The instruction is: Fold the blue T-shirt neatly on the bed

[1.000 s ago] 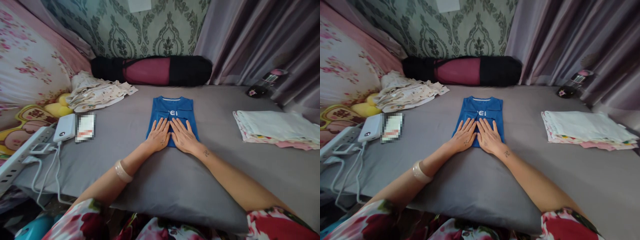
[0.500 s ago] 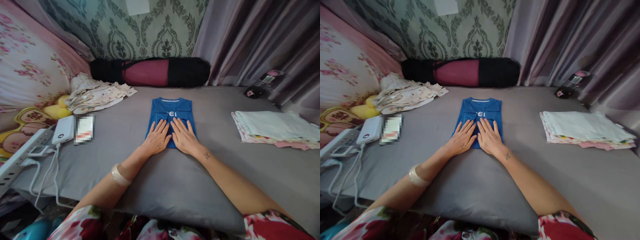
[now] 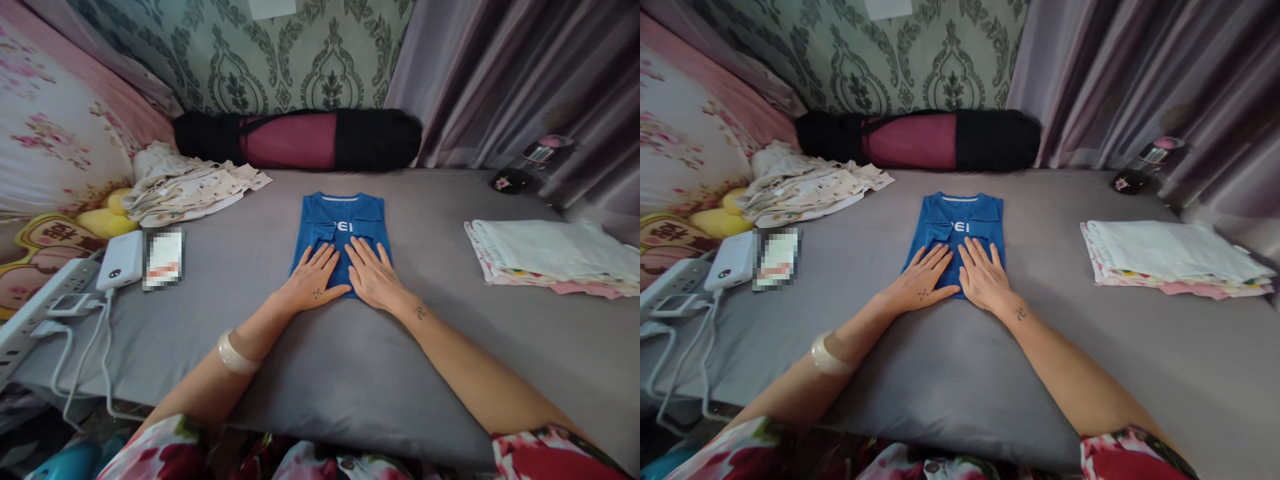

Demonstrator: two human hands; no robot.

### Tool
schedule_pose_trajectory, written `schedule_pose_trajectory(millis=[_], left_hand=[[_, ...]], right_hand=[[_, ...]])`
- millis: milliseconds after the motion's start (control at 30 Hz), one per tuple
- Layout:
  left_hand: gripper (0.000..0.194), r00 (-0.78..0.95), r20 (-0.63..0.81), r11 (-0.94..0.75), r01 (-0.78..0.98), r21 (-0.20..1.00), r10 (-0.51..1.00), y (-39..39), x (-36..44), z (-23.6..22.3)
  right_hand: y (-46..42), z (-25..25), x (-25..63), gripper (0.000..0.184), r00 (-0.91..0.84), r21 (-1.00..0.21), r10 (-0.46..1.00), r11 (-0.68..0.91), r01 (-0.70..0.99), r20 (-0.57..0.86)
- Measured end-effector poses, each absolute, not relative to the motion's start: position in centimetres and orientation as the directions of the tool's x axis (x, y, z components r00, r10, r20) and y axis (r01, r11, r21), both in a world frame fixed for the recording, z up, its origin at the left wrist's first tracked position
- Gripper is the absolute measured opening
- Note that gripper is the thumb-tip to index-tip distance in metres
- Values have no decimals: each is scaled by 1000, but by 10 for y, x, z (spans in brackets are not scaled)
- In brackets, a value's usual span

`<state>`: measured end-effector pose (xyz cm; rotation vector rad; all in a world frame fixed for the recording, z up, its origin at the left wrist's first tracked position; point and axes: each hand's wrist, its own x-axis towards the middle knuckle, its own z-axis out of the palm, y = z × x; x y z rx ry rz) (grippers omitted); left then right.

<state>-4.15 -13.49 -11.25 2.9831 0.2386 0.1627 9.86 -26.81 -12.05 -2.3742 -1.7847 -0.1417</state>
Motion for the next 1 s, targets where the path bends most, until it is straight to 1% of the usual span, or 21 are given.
schedule_pose_trajectory(millis=[133, 267, 333, 400, 500, 833, 1000], left_hand=[[82, 977, 130, -980, 150, 129, 167, -133, -44, -108], [74, 936, 209, -958, 268, 99, 283, -126, -47, -108], [74, 921, 200, -942, 322, 96, 335, -123, -48, -111], [75, 922, 165, -936, 339, 95, 351, -121, -48, -114], [75, 928, 135, -937, 338, 93, 348, -121, -47, -116], [76, 924, 145, -935, 345, 79, 353, -120, -47, -113], [68, 867, 170, -883, 464, 70, 469, -110, -50, -109]], right_hand=[[-270, -113, 100, 55, 289, -88, 939, -278, 957, 183], [-270, -110, 105, 56, 355, -99, 908, -341, 935, 222], [-270, -112, 108, 56, 375, -102, 903, -361, 927, 211], [-269, -116, 110, 56, 384, -102, 903, -371, 923, 191], [-269, -120, 111, 56, 391, -102, 903, -378, 920, 178], [-270, -117, 111, 56, 392, -95, 900, -380, 920, 191], [-271, -114, 120, 58, 508, -119, 829, -494, 861, 232]])
